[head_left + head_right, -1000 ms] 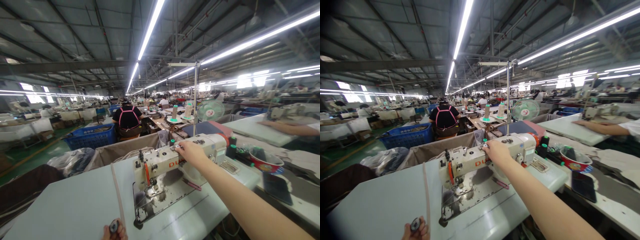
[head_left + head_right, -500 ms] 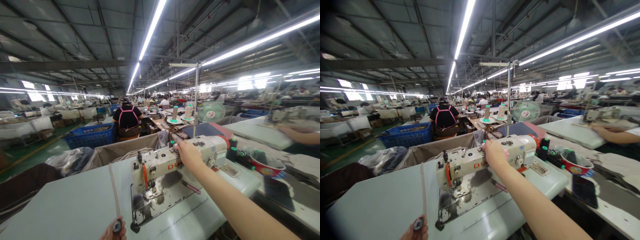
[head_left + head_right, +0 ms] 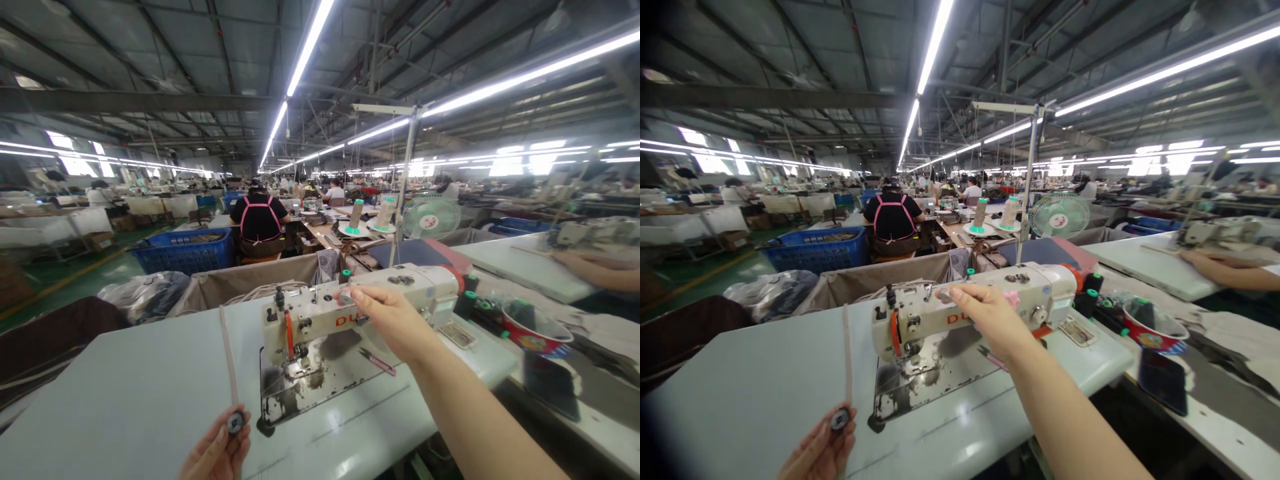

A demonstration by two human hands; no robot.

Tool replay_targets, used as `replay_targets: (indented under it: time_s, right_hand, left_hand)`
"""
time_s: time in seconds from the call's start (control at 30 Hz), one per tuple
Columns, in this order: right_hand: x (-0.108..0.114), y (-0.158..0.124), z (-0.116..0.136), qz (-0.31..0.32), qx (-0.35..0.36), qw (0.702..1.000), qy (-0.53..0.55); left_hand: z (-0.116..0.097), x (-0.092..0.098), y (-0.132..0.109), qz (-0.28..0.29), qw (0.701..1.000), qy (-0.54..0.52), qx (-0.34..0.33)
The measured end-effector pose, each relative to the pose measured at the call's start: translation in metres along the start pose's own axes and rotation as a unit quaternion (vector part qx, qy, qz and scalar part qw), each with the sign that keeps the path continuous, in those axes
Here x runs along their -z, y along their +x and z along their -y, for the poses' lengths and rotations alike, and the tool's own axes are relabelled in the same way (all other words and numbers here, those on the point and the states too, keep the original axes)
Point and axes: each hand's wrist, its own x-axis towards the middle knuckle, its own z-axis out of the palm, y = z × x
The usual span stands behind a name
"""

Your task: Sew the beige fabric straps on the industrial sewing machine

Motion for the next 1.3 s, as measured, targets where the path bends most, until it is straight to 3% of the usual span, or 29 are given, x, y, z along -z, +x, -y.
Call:
replay_targets:
  time_s: [0.23,0.4,0.63,0.8,0.9,1.0,1.2,1.3]
  right_hand:
    - [-0.012,-0.042,-0.032,0.053,-0.141,0.959,0.241]
    - [-0.026,-0.069,-0.050,0.063,-0.184,0.939,0.282]
    - [-0.058,-0.107,-0.075,0.045,-0.261,0.913,0.310]
    - [-0.085,-0.140,-0.088,0.091,-0.306,0.868,0.380]
    - [-0.096,-0.157,-0.092,0.142,-0.332,0.824,0.437]
    - [-0.101,-0.167,-0.096,0.154,-0.345,0.791,0.481]
    - [-0.103,-0.181,-0.107,0.152,-0.345,0.774,0.508]
    - [-0.103,-0.186,-0.111,0.137,-0.342,0.765,0.529]
  left_hand:
    - [0.000,-0.001,-0.007,-0.010,1.000,0.025,-0.007]
    - [0.003,0.000,-0.014,0.008,0.997,0.069,-0.040]
    - [0.014,-0.037,-0.040,0.059,0.975,0.187,-0.106]
    - [0.028,-0.059,-0.055,0.082,0.956,0.254,-0.124]
    - [0.031,-0.056,-0.059,0.083,0.936,0.327,-0.101]
    - [0.030,-0.050,-0.061,0.097,0.916,0.385,-0.060]
    - [0.028,-0.047,-0.068,0.084,0.911,0.398,0.070]
    - [0.034,-0.054,-0.077,0.080,0.910,0.400,0.069]
